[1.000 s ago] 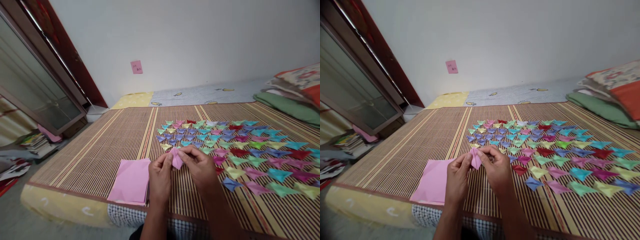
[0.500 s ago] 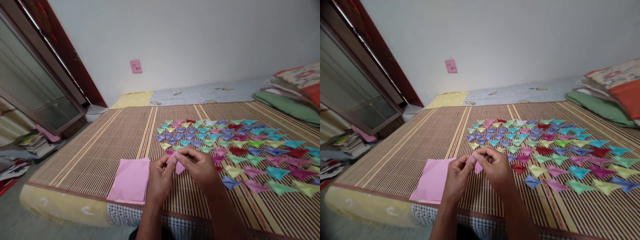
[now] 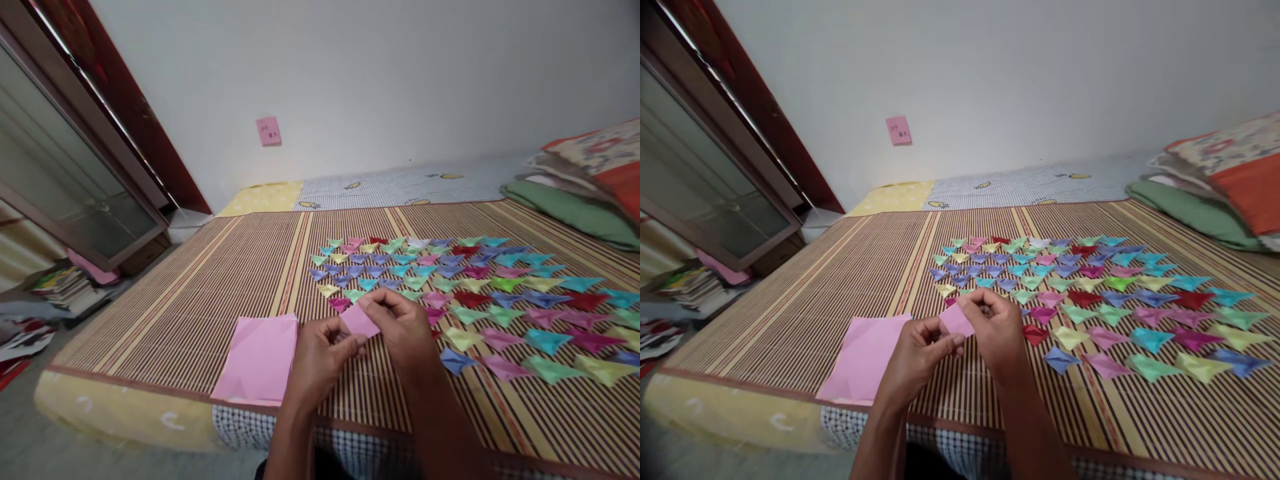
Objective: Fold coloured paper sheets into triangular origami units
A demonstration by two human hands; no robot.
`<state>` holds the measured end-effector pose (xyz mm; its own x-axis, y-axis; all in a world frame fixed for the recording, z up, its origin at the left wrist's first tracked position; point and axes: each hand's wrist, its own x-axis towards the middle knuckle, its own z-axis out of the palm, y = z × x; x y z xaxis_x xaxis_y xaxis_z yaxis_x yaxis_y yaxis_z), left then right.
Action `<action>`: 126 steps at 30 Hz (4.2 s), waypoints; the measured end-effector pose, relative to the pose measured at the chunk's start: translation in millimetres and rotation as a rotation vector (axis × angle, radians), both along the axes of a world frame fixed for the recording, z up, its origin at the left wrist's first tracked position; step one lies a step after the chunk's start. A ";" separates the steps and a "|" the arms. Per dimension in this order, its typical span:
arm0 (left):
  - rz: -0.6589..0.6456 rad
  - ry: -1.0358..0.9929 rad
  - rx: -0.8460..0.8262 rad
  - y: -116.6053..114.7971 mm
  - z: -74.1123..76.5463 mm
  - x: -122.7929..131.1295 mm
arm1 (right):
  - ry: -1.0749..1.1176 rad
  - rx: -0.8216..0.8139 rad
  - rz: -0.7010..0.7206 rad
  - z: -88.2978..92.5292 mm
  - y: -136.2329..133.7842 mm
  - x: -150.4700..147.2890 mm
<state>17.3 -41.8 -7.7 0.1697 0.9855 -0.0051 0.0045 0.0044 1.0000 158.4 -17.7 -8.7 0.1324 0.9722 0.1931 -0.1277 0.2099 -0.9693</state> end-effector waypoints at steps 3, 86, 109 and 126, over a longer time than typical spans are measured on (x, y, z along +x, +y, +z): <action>-0.026 -0.039 -0.034 1.5 0.6 -5.6 | 0.053 -0.047 0.058 3.1 0.5 2.8; 0.168 -0.164 0.173 0.1 4.7 -23.3 | 0.098 -0.107 0.228 -8.0 2.8 -17.4; -0.036 -0.057 0.173 -6.4 12.3 -38.3 | 0.146 -0.178 0.288 -5.9 1.0 -22.3; 0.242 -0.136 0.186 0.3 5.6 -42.8 | 0.074 0.020 0.335 -3.1 -3.8 -11.2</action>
